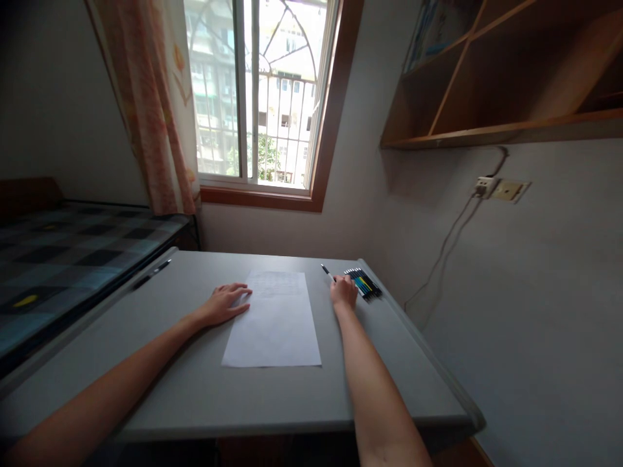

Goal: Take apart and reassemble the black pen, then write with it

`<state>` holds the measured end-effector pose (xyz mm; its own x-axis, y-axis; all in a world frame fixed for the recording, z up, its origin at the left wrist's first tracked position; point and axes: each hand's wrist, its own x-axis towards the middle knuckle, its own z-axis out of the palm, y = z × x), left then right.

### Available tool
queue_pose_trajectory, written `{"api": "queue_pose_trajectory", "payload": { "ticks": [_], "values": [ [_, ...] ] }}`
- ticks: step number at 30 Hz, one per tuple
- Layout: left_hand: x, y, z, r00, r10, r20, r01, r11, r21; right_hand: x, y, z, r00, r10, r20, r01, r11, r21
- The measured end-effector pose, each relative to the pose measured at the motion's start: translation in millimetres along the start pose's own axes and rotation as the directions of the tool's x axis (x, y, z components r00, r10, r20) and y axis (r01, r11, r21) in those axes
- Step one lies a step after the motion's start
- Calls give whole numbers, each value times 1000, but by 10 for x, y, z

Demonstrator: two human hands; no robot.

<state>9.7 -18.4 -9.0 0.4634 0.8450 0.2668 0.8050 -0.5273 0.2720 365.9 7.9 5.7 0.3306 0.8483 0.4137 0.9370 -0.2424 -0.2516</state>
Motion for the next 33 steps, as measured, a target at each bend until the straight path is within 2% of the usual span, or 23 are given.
{"api": "queue_pose_trajectory", "payload": {
  "ticks": [6, 12, 19, 33],
  "values": [
    [-3, 9, -2, 1000, -2, 6, 2, 1000, -9, -36, 353, -55, 998, -24, -59, 10, 975, -224],
    [-5, 8, -7, 1000, -6, 4, 6, 1000, -8, -38, 489, -63, 995, -45, -90, 15, 950, -313],
    [-8, 5, -13, 1000, 3, 9, -3, 1000, -3, 38, 531, -18, 998, -16, -64, -5, 947, -322],
    [-8, 22, -37, 1000, -6, 18, 7, 1000, -18, 187, 510, -71, 997, 74, 25, -64, 957, -283]
  ]
}}
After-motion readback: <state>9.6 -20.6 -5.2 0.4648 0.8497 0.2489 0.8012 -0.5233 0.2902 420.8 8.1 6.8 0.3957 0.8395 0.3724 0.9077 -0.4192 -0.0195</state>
